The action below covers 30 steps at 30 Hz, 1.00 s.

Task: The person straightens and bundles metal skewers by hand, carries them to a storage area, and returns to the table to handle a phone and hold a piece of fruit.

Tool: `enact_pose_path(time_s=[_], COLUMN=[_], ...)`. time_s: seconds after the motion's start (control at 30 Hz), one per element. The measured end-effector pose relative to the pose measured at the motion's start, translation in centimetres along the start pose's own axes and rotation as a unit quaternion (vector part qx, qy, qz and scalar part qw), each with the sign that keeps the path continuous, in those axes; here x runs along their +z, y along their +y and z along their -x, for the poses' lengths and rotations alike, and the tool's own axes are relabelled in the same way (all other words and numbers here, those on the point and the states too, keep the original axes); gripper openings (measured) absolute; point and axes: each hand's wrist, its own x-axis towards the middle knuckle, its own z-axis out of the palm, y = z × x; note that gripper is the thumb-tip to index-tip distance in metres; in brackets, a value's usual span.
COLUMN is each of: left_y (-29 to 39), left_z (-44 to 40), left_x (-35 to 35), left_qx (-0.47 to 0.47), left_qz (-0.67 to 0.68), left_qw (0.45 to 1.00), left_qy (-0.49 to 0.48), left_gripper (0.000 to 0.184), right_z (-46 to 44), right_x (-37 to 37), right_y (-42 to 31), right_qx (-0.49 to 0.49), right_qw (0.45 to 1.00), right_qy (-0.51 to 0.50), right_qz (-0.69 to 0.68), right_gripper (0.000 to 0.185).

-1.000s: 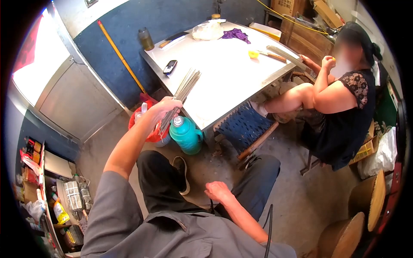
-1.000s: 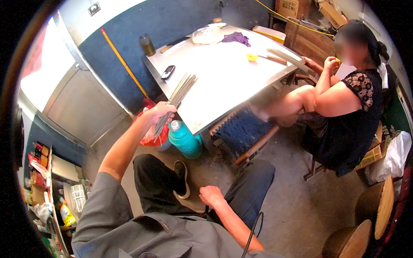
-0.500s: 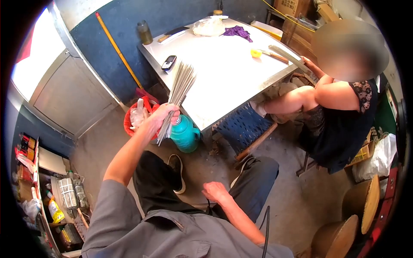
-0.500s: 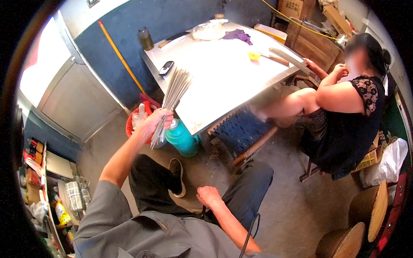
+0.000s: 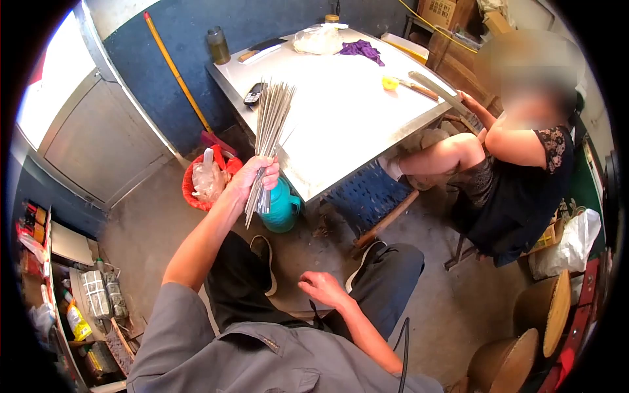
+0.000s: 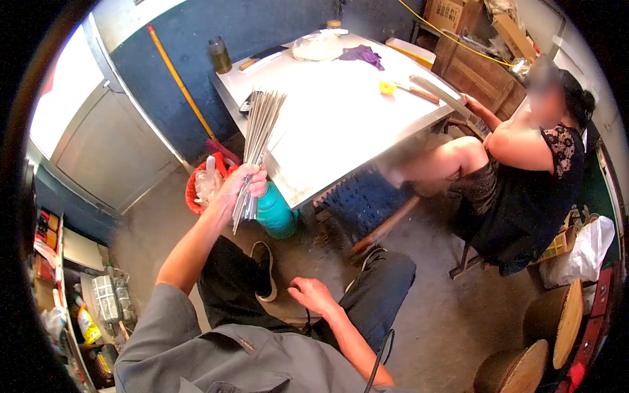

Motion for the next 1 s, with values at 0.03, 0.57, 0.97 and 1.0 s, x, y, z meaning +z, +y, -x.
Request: enact_pose_path(time_s=[0.03,0.57,0.97,1.0], left_y=[0.0,-0.3,3.3,3.6], left_z=[-0.4,-2.5,-6.8,-7.3], left_x=[0.2,7.5,10.2,10.4], left_qx=[0.004,0.039,0.161,0.191], left_qz=[0.021,0.054,-0.148,-0.172], left_qw=[0.999,0.993,0.976,0.966], left_qy=[-0.026,-0.095,-0.017,-0.012], left_gripper=[0.015,0.021,0.012,0.012], right_z=[-0.2,-14.1,-22.1,-22.2], right_x=[-0.5,-19.0,-25.3,-25.6], right_y=[-0.3,-12.4,-20.3,-20.7], right_qx=[-0.003,-0.105,-0.165,-0.175], right_qw=[1.000,0.855,0.814,0.822], right_qy=[0.006,0.244,0.185,0.193], right_qz=[-0.027,-0.446,-0.525,-0.506], right_gripper=[0.029,0.048,0.038,0.038])
